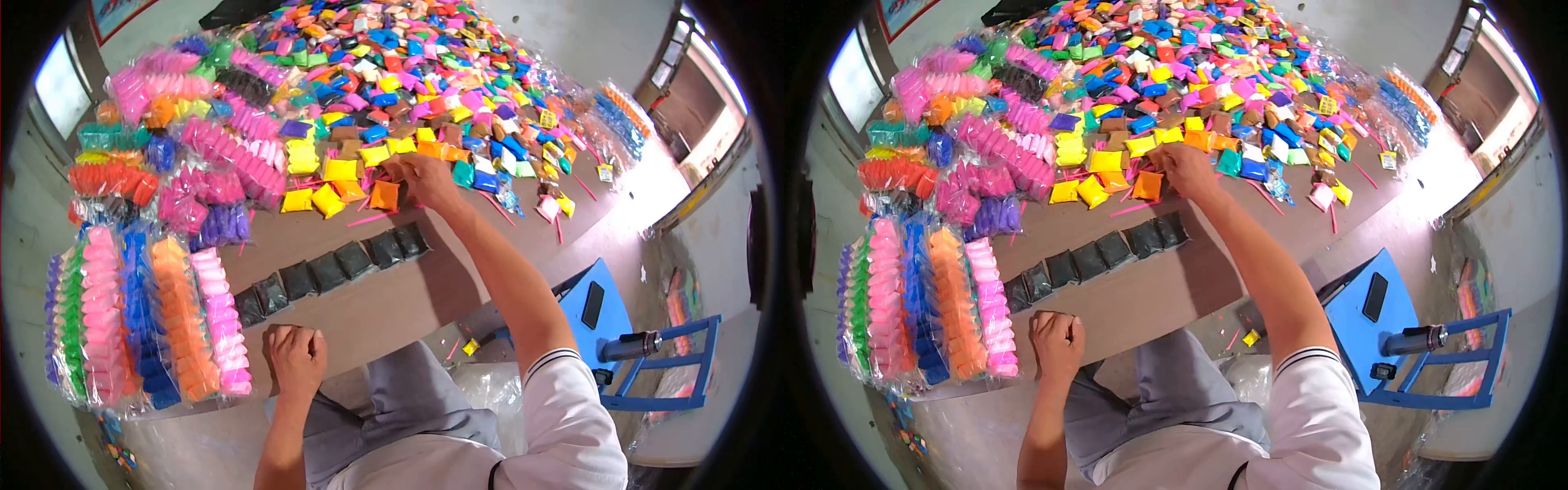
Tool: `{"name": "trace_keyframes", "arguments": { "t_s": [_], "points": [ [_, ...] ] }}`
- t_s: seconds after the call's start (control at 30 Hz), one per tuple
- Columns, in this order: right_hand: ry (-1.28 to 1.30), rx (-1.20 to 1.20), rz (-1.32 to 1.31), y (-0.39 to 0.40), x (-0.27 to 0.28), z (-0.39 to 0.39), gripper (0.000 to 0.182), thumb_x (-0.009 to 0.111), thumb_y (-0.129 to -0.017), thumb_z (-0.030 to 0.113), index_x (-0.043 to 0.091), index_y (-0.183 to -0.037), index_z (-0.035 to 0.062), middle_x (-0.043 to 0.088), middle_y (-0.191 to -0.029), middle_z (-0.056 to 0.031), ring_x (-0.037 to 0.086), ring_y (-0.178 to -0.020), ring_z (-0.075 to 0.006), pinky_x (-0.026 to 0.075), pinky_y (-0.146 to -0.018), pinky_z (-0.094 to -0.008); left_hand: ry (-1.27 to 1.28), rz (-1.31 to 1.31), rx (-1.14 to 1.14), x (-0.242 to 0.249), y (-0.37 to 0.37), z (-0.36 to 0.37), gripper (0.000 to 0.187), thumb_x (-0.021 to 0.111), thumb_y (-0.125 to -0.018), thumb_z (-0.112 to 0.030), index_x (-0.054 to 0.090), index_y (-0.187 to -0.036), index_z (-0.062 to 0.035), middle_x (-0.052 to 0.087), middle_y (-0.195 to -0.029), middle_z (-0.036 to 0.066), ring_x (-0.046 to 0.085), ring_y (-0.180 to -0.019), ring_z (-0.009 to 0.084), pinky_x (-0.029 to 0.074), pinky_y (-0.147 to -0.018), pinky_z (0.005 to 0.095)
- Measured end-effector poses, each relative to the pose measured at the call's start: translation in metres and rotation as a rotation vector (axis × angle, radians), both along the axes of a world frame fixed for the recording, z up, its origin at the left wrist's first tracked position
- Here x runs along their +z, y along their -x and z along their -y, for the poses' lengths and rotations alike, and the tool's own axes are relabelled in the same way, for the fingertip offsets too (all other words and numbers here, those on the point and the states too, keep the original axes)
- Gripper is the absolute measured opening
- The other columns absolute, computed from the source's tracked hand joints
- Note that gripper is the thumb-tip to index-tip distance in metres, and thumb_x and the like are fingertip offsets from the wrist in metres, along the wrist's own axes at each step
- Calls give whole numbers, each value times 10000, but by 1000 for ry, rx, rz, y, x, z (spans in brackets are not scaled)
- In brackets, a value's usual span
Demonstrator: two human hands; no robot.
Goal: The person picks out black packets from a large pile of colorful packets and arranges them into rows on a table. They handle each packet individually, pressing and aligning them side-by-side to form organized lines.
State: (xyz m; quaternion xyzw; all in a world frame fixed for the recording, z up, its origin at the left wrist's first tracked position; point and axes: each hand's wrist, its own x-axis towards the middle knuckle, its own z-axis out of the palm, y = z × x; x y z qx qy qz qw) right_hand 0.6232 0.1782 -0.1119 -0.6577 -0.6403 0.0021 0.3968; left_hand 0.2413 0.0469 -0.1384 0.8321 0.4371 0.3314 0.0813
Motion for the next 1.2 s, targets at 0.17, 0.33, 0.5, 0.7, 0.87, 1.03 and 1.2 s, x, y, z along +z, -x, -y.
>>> {"name": "trace_keyframes", "arguments": {
  "t_s": [0.17, 0.33, 0.5, 0.7, 0.87, 1.03, 1.2],
  "points": [
    [-63, 43, 55, 23, -15, -94, 231, 590, -841, 98, 691, -1044, 53, 685, -925, -220, 658, -900, -406, 529, -776, -480, -6, 15, 2, 4, -2, -3, 97, 668, -790, -108, 599, -756, -49, 613, -811, 106, 558, -871, 317, 415, -788, 457],
    [123, 17, 135, 22, -3, -156, 326, 540, -876, 124, 645, -1172, 36, 676, -1065, -240, 645, -1007, -416, 511, -871, -489, 123, -28, -27, 4, 2, -6, 94, 662, -807, -125, 617, -754, -61, 615, -757, 93, 563, -816, 295, 406, -750, 444],
    [137, -64, 198, -12, -27, -217, 369, 519, -828, 113, 589, -1169, -9, 645, -1143, -281, 632, -1071, -419, 505, -926, -487, 142, 67, -29, 3, 3, -10, 93, 694, -801, -128, 626, -755, -84, 592, -720, 62, 564, -764, 274, 408, -723, 427],
    [267, -227, 225, -26, -44, -247, 423, 562, -794, 144, 616, -1195, 20, 636, -1191, -280, 632, -1101, -395, 506, -949, -468, 265, 148, -11, -1, 9, -12, 80, 701, -791, -87, 627, -763, -76, 585, -712, 66, 567, -751, 270, 409, -713, 409],
    [36, -178, 117, -28, -28, -222, 350, 622, -825, 192, 696, -1126, 29, 689, -1098, -217, 651, -1070, -336, 498, -930, -412, 395, 233, 12, 2, 10, -11, 65, 685, -793, -60, 631, -762, -41, 612, -755, 89, 576, -776, 273, 425, -734, 401],
    [118, 335, -726, 2, 17, -117, 237, 555, -967, 98, 659, -1156, 1, 664, -954, 19, 615, -879, -80, 516, -778, -245, 348, 339, 28, -1, 10, -11, 84, 692, -815, -93, 646, -795, -26, 617, -737, 112, 588, -780, 295, 442, -734, 415],
    [342, 504, -873, 98, 36, 46, 327, 518, -1037, 194, 553, -1326, 44, 617, -1211, -63, 654, -948, -156, 579, -754, -295, 377, 375, -24, -7, 19, -11, 133, 628, -896, -138, 640, -855, -12, 631, -763, 139, 585, -786, 331, 445, -749, 425]
  ]
}}
